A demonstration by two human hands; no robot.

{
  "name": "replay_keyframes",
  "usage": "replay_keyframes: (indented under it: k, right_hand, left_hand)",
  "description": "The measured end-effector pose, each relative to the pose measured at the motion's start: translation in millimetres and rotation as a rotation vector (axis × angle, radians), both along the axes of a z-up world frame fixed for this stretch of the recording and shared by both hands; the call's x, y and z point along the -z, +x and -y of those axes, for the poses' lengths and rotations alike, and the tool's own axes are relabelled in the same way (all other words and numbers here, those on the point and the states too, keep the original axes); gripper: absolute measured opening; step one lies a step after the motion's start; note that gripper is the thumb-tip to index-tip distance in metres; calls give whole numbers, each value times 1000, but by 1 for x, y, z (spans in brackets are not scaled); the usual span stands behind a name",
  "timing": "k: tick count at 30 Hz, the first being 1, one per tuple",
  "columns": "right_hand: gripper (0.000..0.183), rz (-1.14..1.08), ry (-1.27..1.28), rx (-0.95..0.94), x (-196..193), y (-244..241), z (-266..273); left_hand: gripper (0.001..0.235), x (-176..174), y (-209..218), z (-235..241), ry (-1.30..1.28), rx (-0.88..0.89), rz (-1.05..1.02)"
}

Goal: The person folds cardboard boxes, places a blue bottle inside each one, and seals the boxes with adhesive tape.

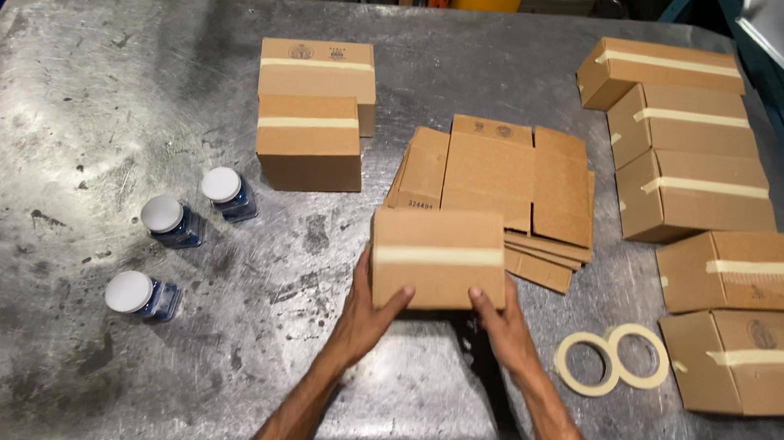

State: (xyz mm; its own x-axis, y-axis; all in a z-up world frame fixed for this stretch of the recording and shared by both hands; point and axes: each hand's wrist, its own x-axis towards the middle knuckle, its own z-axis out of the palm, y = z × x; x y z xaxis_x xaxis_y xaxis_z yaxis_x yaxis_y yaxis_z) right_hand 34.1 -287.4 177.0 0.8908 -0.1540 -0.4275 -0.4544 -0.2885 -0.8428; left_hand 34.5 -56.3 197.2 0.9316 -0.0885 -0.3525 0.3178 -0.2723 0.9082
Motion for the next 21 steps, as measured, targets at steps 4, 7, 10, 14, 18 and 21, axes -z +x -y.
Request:
replay_keyframes:
  k: [4,7,10,14,18,21]
  right_hand:
    - [91,136,65,14,-25,91,3]
    - [86,225,56,-18,-19,165,12]
    - [82,288,66,10,2,248,25]
    - [81,253,10,-43,35,339,28]
    - [80,105,-187,-89,115,412,35]
    - [74,125,-26,-93,154,447,28]
  left_hand:
    - [105,11,99,21,-21,-87,73]
    - [98,46,186,24,82,-139,163]
    - [102,46,257,32,116,-159,190]
    - [83,69,342,39,105,-301,232]
    - [73,123,403,36,281,-377,284]
    - [76,149,430,30,388,-399,285]
